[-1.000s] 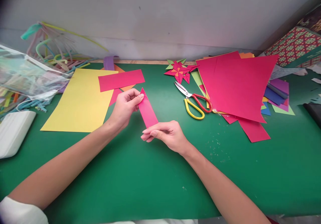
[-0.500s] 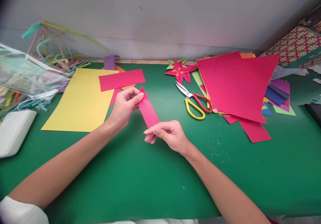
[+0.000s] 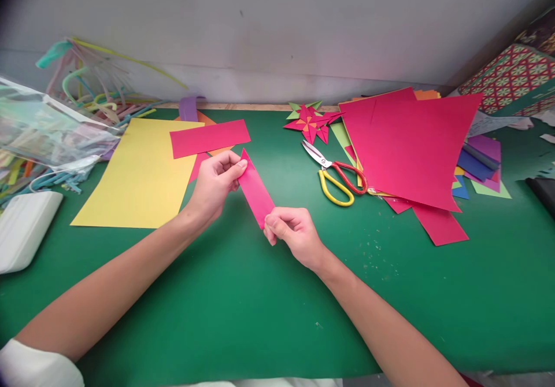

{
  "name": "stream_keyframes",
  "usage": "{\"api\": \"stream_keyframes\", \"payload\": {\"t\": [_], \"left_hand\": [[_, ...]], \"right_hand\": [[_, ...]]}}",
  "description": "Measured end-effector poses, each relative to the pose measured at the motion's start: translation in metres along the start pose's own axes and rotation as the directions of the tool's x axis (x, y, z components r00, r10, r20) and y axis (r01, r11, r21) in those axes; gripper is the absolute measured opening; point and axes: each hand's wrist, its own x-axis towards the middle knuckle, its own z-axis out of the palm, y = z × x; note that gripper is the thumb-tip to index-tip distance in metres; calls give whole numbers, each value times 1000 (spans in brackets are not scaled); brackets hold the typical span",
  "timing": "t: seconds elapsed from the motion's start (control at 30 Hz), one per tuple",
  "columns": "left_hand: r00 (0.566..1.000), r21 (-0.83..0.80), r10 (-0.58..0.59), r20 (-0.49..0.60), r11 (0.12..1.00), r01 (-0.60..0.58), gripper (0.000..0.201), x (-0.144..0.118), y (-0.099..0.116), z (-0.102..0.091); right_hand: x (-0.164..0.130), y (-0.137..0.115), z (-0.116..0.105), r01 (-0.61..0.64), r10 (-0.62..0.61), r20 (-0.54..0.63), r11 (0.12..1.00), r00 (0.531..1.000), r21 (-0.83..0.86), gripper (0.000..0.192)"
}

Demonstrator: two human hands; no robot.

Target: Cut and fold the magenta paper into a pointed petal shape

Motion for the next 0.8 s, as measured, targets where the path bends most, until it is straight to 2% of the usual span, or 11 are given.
{"api": "stream_keyframes", "payload": {"t": [0.23, 0.57, 0.8], "left_hand": [[1000, -1, -1, -12, 1000, 1, 25, 1, -1, -1], [1000, 5, 6, -11, 1000, -6, 24, 1, 3, -1], [1000, -25, -10, -13, 1000, 10, 25, 0, 3, -1]], "right_hand": [[0, 1, 0, 4, -5, 31, 1000, 1000, 4, 39], [-1, -4, -2, 18, -16, 18, 992, 1000, -126, 43], [-2, -2, 0, 3, -3, 13, 999, 1000, -38, 41]]}}
